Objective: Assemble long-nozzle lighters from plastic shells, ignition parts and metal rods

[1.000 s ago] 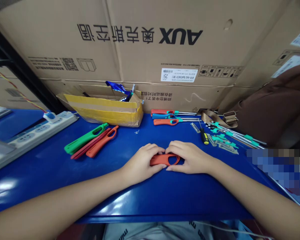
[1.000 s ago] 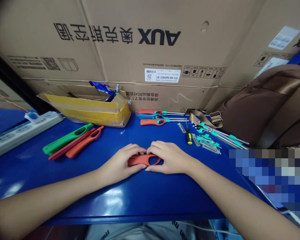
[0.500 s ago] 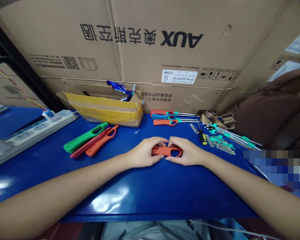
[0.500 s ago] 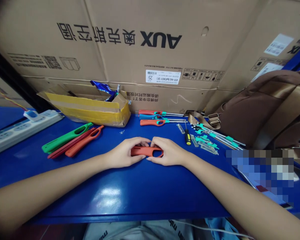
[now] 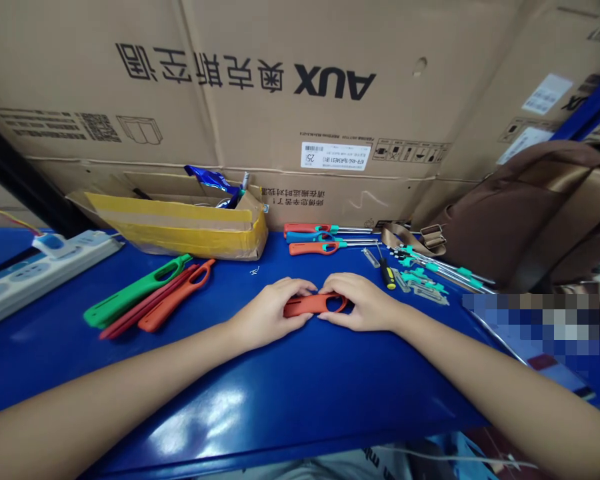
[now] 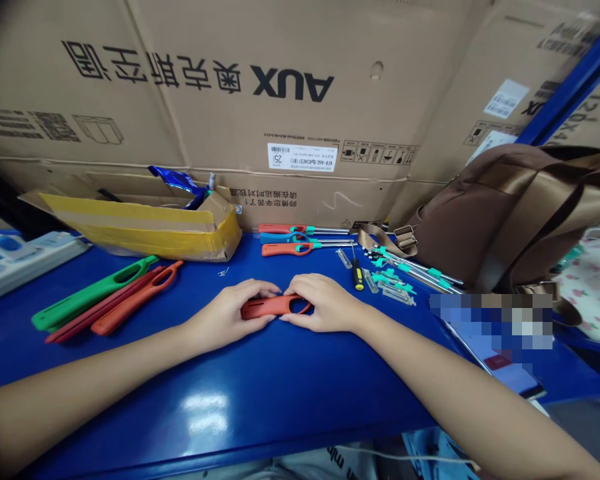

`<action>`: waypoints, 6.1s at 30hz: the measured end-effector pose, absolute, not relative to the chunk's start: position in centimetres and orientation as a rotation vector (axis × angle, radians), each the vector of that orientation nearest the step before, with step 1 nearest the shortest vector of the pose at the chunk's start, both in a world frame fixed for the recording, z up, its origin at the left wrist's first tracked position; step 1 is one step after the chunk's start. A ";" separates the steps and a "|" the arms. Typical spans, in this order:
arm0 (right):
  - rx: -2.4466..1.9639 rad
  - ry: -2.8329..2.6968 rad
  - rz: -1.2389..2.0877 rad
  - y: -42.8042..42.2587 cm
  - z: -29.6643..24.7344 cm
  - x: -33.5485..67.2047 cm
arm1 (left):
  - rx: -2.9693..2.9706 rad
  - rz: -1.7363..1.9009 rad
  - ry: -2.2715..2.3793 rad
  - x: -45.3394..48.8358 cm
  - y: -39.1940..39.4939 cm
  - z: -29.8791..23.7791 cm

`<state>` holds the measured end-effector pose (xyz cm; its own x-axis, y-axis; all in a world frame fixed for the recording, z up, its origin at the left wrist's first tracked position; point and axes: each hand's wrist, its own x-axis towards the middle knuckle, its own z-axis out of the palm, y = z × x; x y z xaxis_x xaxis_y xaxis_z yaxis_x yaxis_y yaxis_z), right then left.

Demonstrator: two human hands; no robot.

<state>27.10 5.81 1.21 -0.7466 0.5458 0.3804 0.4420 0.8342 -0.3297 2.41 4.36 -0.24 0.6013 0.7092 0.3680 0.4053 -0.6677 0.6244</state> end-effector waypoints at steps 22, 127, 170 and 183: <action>-0.945 -2.380 0.344 5.8 1.2 27.5 | 2.169 0.804 1.078 2.8 3.8 0.1; -2.795 -1.600 -0.038 9.5 7.0 40.7 | 2.733 0.733 0.911 2.7 2.3 1.3; -2.430 -1.890 -0.104 9.2 6.9 38.8 | 2.717 0.654 0.941 5.3 2.2 2.9; -2.322 -1.805 -0.182 9.2 6.9 38.7 | 2.688 0.441 1.119 21.0 14.1 6.2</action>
